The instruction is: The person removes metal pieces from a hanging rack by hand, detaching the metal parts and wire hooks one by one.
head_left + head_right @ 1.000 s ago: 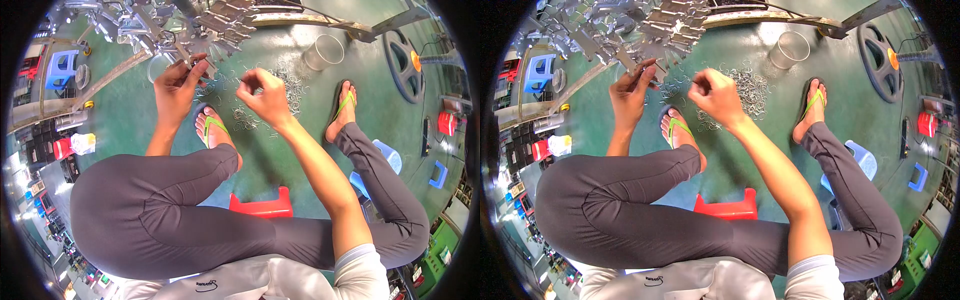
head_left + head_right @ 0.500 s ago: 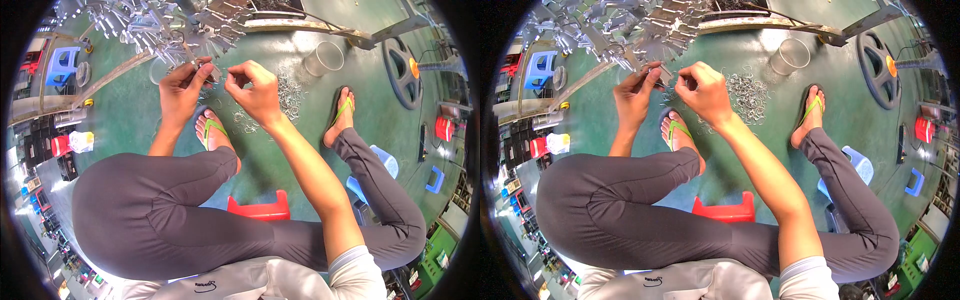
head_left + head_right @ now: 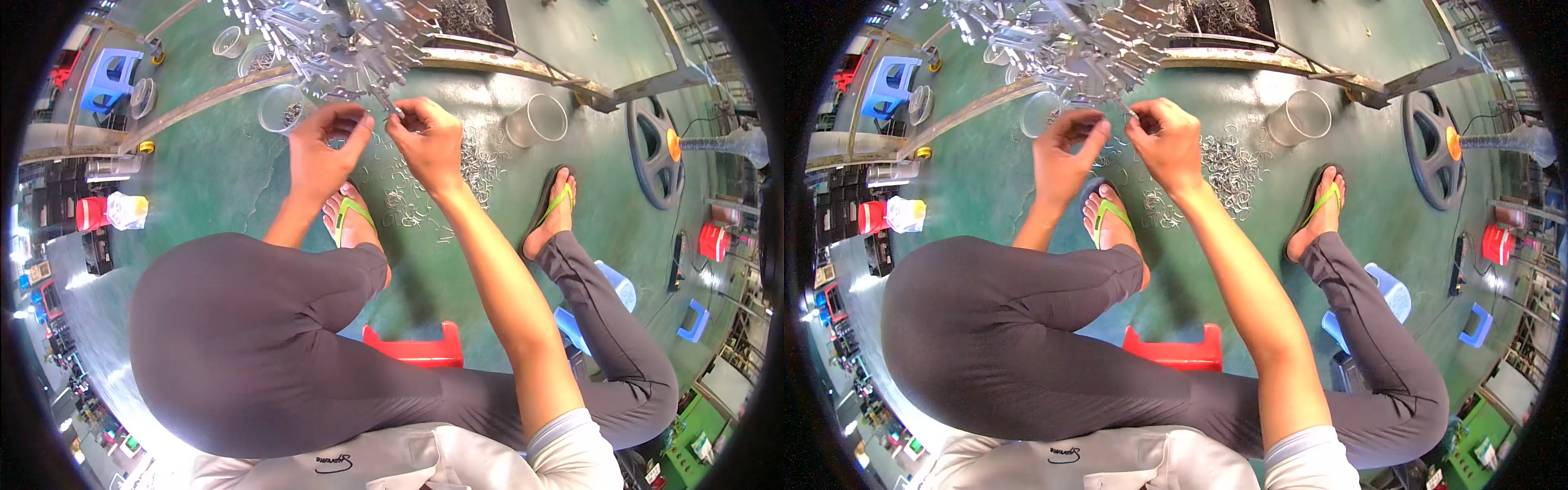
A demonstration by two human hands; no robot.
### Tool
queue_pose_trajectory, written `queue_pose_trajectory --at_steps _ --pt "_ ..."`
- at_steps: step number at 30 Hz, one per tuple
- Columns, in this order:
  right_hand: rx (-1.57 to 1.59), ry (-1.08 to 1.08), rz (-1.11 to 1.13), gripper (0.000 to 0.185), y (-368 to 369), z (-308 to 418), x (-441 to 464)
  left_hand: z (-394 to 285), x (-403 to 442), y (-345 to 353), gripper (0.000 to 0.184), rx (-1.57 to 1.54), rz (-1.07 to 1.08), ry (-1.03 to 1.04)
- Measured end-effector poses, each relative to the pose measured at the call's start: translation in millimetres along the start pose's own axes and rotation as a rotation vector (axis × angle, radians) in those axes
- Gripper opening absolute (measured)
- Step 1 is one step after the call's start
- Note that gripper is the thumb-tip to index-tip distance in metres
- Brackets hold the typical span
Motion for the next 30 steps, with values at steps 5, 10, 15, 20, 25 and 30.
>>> queue_pose_trajectory --at_steps 5,10,15,20,25,30 --pt "-0.003 0.118 0.026 0.014 3 -5 3 15 0 13 0.024 0.276 0.084 0.091" --pt "-0.147 0.038 0.073 0.017 -6 5 1 25 2 19 0.017 0.254 0.075 0.167" --pt "-0.254 -0.046 0.164 0.017 -14 40 -2 20 -6 22 0.015 0.249 0.053 0.180" --pt "-0.356 0.006 0.212 0.021 -17 48 3 14 -7 27 0.014 0.239 0.070 0.181" --pt "-0.443 0.050 0.235 0.022 -13 57 11 11 -7 26 0.011 0.262 0.025 0.262" --pt "-0.485 0.061 0.251 0.023 -7 60 16 17 -5 25 0.011 0.278 0.017 0.251"
Point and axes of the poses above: each hand's wrist, its own x-axis towards the middle knuckle, its own y-axis out of the palm, z = x × y, the point moved 4 cm from there along x, towards the middle knuckle, and after that the axes turned 1 degree about -z, right-handed, at the moved point
